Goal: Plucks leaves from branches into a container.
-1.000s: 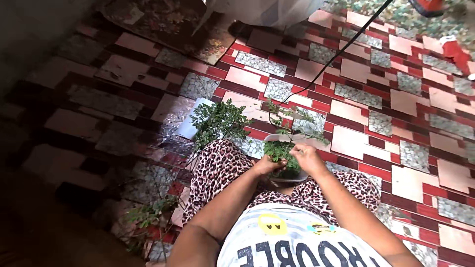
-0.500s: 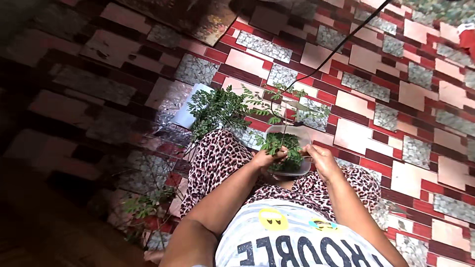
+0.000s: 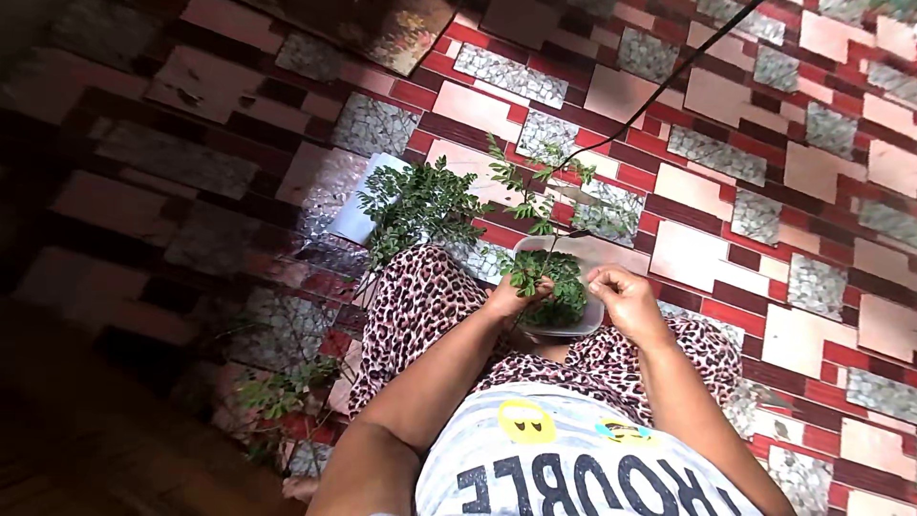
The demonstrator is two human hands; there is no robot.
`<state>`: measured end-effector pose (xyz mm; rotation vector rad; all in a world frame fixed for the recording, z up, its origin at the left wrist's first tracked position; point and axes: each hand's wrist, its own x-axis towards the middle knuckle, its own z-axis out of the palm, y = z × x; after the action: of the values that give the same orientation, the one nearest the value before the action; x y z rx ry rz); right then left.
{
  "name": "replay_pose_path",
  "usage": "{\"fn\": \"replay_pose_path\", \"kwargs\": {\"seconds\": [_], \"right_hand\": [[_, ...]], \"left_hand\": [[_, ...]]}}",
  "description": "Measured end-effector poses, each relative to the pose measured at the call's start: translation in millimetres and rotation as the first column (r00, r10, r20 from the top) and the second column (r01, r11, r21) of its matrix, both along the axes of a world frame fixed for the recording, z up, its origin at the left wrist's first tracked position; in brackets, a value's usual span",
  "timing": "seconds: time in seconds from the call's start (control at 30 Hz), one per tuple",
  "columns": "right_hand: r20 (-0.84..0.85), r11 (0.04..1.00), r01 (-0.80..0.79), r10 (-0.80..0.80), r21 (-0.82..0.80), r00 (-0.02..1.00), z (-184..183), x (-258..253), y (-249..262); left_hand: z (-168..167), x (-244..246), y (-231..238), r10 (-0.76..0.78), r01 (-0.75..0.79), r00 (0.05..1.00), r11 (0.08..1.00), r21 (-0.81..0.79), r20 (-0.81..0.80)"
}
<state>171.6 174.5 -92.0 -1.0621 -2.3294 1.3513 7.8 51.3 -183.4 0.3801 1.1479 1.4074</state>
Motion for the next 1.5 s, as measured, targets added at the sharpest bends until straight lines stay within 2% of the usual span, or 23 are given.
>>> {"fn": "replay_pose_path", "kwargs": {"seconds": [0.07,0.2,0.37,0.73,1.03,1.2,1.33,1.5], "right_hand": [[0.029,1.0,-0.003,0.003,0.016,1.0,5.6,1.1,2.6],[0.118,0.992,0.0,0.015,-0.125,0.993,1.7,0.5,2.9],[0.037,0.976,0.082,-0.077,-0.201,0.996,-20.2,-4.3,-8.3],[-0.034,0.982,0.113,-0.119,-0.15,0.992,-28.8,-9.8,-14.4],[0.119,0.998,-0.029,0.036,-0.062,0.992,-4.7,-7.1,-6.1],[0.179,0.983,0.014,0.02,-0.184,0.984,-4.2,-2.8,4.0],[0.134,0.95,0.064,-0.024,-0.307,0.991,-7.6,-2.2,2.0],[0.036,0.973,0.06,-0.053,-0.225,0.998,-15.5,-4.1,-0.8]], "left_hand": [[2.4,-0.2,-0.6,0.0,-0.001,1.0,1.0,-0.006,-0.012],[4.1,0.9,-0.6,-0.012,0.012,1.0,1.0,-0.005,0.0],[4.7,1.9,-0.9,-0.021,0.021,1.0,1.0,0.011,-0.019],[-3.0,1.6,1.4,-0.013,0.015,0.999,0.999,0.048,-0.05],[-1.1,-2.4,1.7,-0.035,0.04,0.993,0.998,0.04,-0.116],[2.1,-2.7,0.8,-0.076,0.081,0.992,0.996,0.042,-0.097],[4.3,-2.5,0.3,-0.083,0.088,0.992,0.995,0.044,-0.095],[6.0,-2.6,-0.6,-0.082,0.084,0.994,0.996,0.036,-0.072]]}}
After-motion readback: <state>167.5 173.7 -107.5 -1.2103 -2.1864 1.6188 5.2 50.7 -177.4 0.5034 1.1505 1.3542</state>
